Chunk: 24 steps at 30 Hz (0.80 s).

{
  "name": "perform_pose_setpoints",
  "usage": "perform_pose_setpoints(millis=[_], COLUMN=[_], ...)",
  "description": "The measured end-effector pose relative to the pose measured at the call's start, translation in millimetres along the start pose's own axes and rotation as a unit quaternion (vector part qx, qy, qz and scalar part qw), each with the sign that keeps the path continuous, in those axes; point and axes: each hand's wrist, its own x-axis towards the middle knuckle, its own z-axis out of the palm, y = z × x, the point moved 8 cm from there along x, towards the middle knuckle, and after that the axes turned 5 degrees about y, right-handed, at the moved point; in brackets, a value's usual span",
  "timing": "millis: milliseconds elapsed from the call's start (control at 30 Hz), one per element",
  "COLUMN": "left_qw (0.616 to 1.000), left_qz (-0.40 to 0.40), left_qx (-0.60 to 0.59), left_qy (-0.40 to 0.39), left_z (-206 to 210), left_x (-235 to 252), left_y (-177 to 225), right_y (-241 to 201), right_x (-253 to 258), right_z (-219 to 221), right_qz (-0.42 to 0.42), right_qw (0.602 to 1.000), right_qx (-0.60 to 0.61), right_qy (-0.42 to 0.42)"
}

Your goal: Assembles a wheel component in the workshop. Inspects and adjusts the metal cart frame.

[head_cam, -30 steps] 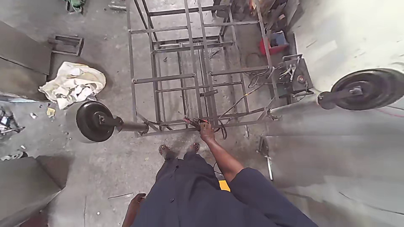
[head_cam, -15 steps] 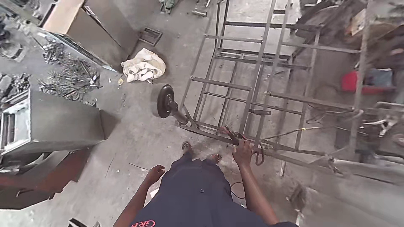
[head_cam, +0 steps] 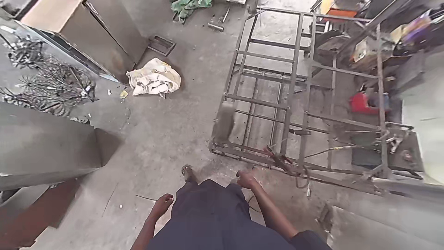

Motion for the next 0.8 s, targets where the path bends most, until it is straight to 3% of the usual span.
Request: perform_pose_setpoints(millis=[100, 167, 233, 300, 367, 467, 633, 667, 733, 800], left_qw=[1.0, 0.999, 0.996, 0.995, 0.998, 0.996, 0.98, 0.981, 0.969, 0.916], left_qz=[-0.009, -0.035, -0.066, -0.067, -0.023, 0.052, 0.159, 0.175, 0.173, 0.146], left_qx=[0.004, 0.022, 0.029, 0.029, 0.027, 0.059, 0.107, 0.063, -0.152, -0.36], left_qy=[0.02, 0.03, 0.052, 0.068, 0.06, 0.03, -0.049, -0.059, -0.084, -0.103], left_z=[-70.4, -108.9, -153.2, -198.0, -225.5, -256.4, -296.6, -310.1, -343.2, -379.3], left_x=[34.0, 41.8, 47.6, 57.4, 77.9, 117.5, 183.6, 193.6, 216.4, 250.1], left_y=[-50.8, -88.5, -103.9, -93.2, -60.4, 2.7, 159.8, 192.1, 251.0, 301.9], right_y=[-19.1, -30.7, -61.8, -110.2, -158.4, -200.3, -255.0, -267.4, -287.3, -297.0], right_x=[29.4, 26.7, 24.2, 23.1, 20.1, 58.8, 125.6, 138.3, 164.8, 197.3], right_z=[38.1, 73.5, 88.4, 80.9, 56.5, 28.7, -21.2, -35.9, -67.2, -101.1], right_qz=[0.063, 0.1, 0.118, 0.129, 0.093, 0.043, 0.06, 0.065, 0.08, 0.107], right_qw=[0.995, 0.993, 0.989, 0.981, 0.987, 0.991, 0.979, 0.977, 0.966, 0.942], right_qx=[0.068, 0.066, 0.061, 0.118, 0.126, 0.127, 0.178, 0.181, 0.209, 0.272], right_qy=[0.021, -0.014, -0.07, -0.085, -0.046, 0.027, 0.074, 0.09, 0.13, 0.165])
